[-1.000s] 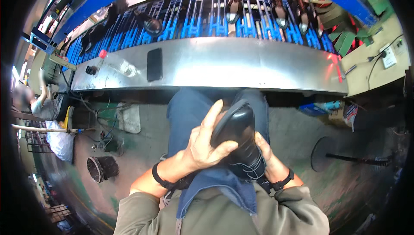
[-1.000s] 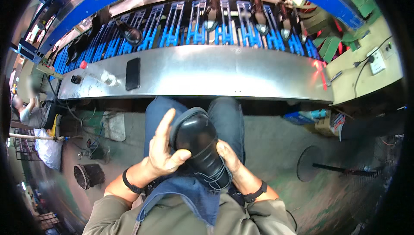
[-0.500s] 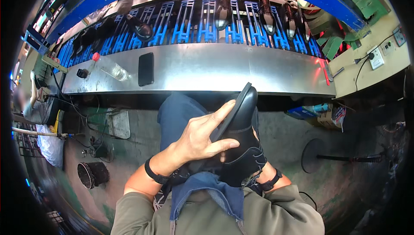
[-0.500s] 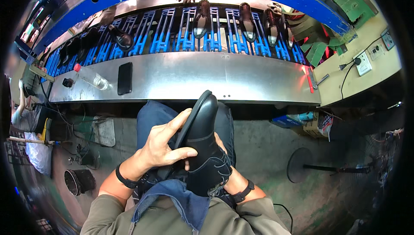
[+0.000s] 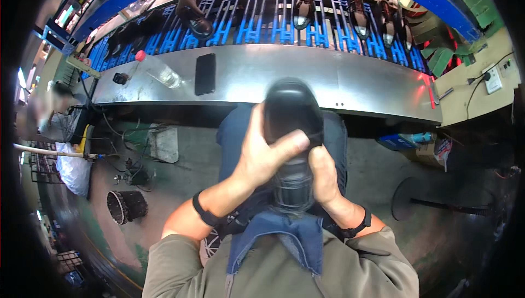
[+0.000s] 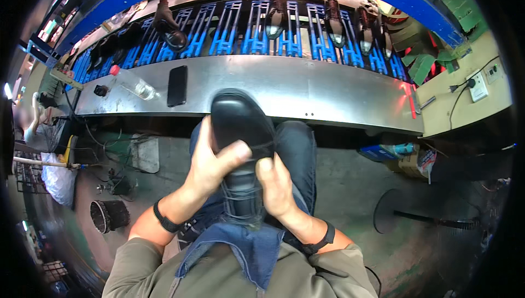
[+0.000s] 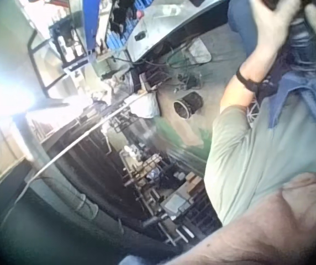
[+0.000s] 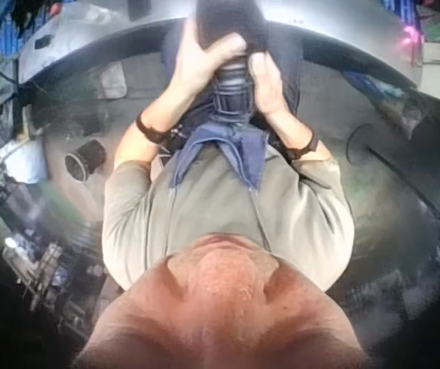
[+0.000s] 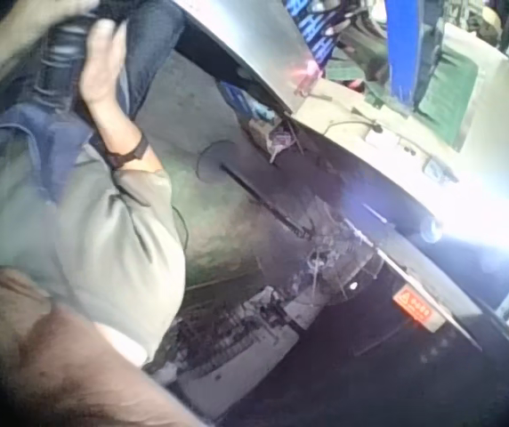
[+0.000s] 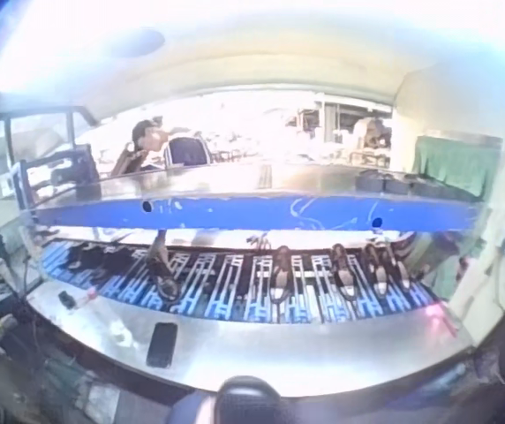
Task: Inspecting and finishing black leather shoes in a shoe manufacturing facility.
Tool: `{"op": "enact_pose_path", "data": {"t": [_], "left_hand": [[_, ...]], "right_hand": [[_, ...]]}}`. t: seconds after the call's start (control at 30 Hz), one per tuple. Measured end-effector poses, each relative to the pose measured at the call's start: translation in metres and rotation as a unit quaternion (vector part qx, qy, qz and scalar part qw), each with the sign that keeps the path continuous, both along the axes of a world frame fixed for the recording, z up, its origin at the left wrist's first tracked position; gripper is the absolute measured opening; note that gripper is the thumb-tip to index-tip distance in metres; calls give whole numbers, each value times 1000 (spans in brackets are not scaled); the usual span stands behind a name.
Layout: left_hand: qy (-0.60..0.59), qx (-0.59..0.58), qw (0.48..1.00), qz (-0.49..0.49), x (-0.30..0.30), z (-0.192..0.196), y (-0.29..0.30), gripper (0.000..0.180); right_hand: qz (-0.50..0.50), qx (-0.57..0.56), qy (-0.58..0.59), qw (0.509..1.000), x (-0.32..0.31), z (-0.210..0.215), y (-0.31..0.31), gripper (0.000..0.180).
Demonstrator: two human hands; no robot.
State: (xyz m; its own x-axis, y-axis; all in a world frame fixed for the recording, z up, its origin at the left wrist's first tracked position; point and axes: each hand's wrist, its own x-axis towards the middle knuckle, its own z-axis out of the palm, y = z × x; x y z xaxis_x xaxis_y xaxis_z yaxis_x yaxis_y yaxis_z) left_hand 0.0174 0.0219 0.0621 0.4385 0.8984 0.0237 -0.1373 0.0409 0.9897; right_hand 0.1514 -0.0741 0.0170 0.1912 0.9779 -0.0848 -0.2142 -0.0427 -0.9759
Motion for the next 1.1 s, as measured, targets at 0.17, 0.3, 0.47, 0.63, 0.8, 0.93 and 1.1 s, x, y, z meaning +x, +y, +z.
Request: {"op": "enact_pose_path", "data": {"t": [0.17,0.3,0.47,0.63,0.8,0.93,1.1], "left_hand": [[-180,-265,945,-64,-50,-28,26,53],[-211,-316,920,-94,-64,-47,17,59],[-195,-309,925,-99,-62,-49,12,70],[-222,-323,913,-111,-60,-45,8,80],[-237,-357,899,-89,-64,-71,-5,82],[-229,-408,882,-53,-59,-76,-10,76],[-225,-470,852,-58,-60,-84,4,75]], "right_hand": [[116,53,-228,965,0,27,8,37],[71,137,-322,934,20,30,29,17],[189,217,-282,915,22,29,79,39],[166,344,-273,883,22,27,95,37],[167,273,-454,831,10,45,64,58],[95,202,-479,849,-4,29,34,55],[129,177,-436,873,2,-8,-38,75]]}}
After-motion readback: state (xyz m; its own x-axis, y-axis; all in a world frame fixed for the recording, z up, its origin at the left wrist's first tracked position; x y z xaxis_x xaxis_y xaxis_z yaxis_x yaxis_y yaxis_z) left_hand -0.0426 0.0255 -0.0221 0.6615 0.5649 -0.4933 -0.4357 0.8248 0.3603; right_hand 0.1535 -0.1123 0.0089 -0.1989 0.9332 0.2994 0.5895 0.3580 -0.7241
